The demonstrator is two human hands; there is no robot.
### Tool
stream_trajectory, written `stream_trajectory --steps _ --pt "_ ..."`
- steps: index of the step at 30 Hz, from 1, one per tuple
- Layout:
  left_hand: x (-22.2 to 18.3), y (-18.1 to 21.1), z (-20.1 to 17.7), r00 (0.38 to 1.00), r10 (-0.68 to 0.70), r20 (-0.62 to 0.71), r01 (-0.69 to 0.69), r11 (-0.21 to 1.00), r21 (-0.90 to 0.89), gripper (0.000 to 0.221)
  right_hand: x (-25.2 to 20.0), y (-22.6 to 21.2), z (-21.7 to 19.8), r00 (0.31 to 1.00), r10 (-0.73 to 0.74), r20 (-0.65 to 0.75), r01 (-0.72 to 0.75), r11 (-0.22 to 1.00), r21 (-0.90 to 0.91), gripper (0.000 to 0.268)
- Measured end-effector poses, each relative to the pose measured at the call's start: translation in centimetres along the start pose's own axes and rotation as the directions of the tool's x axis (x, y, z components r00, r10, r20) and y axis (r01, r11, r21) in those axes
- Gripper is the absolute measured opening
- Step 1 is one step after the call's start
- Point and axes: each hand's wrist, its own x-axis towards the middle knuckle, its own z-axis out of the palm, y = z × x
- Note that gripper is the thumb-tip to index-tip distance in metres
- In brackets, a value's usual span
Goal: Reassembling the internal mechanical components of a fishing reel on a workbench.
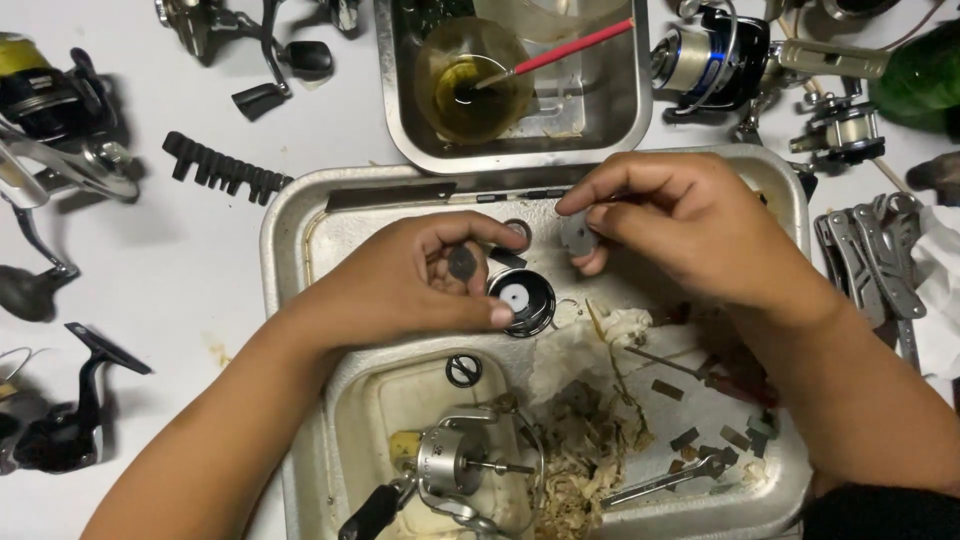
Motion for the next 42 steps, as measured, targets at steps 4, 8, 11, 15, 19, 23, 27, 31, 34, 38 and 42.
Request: stream_trajectory --steps 4,8,11,15,19,23,27,31,34,38,42 --pt "-0.1 1.0 0.2 0.995 -0.100 0.024 0.093 0.972 0.215 0.067 0.1 0.5 0.0 0.996 -0.066 0.057 0.066 0.998 -0.002 0.024" --pt "0.2 0.7 0.3 0.997 -0.079 0.015 0.070 0.943 0.326 0.061 -0.6 -0.8 1.4 0.999 0.030 -0.023 -0.033 0.986 -0.165 0.022" --pt "0.2 0.4 0.4 0.997 -0.073 0.004 0.066 0.929 0.364 0.060 -1.3 -0.3 2.2 0.996 -0.066 0.059 0.084 0.915 -0.394 0.020" --pt "0.2 0.1 0.3 0.999 -0.026 0.024 0.016 0.934 0.357 0.060 -1.7 -0.2 3.8 0.772 -0.566 0.289 0.624 0.587 -0.517 0.011" --pt "0.2 -0.1 0.3 1.000 -0.016 0.017 0.009 0.938 0.346 0.058 -2.1 0.6 4.9 0.749 -0.589 0.304 0.630 0.490 -0.603 0.017" --pt "0.1 0.0 0.3 1.000 -0.009 0.025 -0.001 0.938 0.348 0.058 -2.1 0.9 5.3 0.768 -0.540 0.345 0.590 0.387 -0.708 0.019" --pt "0.2 -0.3 0.3 0.999 0.015 0.037 -0.027 0.936 0.352 0.057 -2.4 1.0 5.4 0.750 -0.562 0.348 0.545 0.227 -0.807 0.024" --pt "0.0 0.0 0.3 1.000 -0.008 0.025 -0.001 0.938 0.345 0.057 -3.0 -0.2 4.1 0.694 -0.627 0.354 0.597 0.226 -0.770 0.026" --pt "0.1 -0.2 0.3 0.999 0.032 0.023 -0.038 0.931 0.364 0.054 -2.7 -0.5 3.3 0.656 -0.684 0.318 0.576 0.183 -0.796 0.013" --pt "0.1 -0.1 0.4 1.000 0.025 0.019 -0.030 0.931 0.364 0.054 -2.4 0.3 3.6 0.741 -0.553 0.381 0.568 0.212 -0.795 0.019" --pt "0.2 -0.3 0.4 0.999 0.028 0.022 -0.034 0.934 0.357 0.053 -2.5 -0.2 4.1 0.834 -0.360 0.418 0.520 0.260 -0.813 0.021"
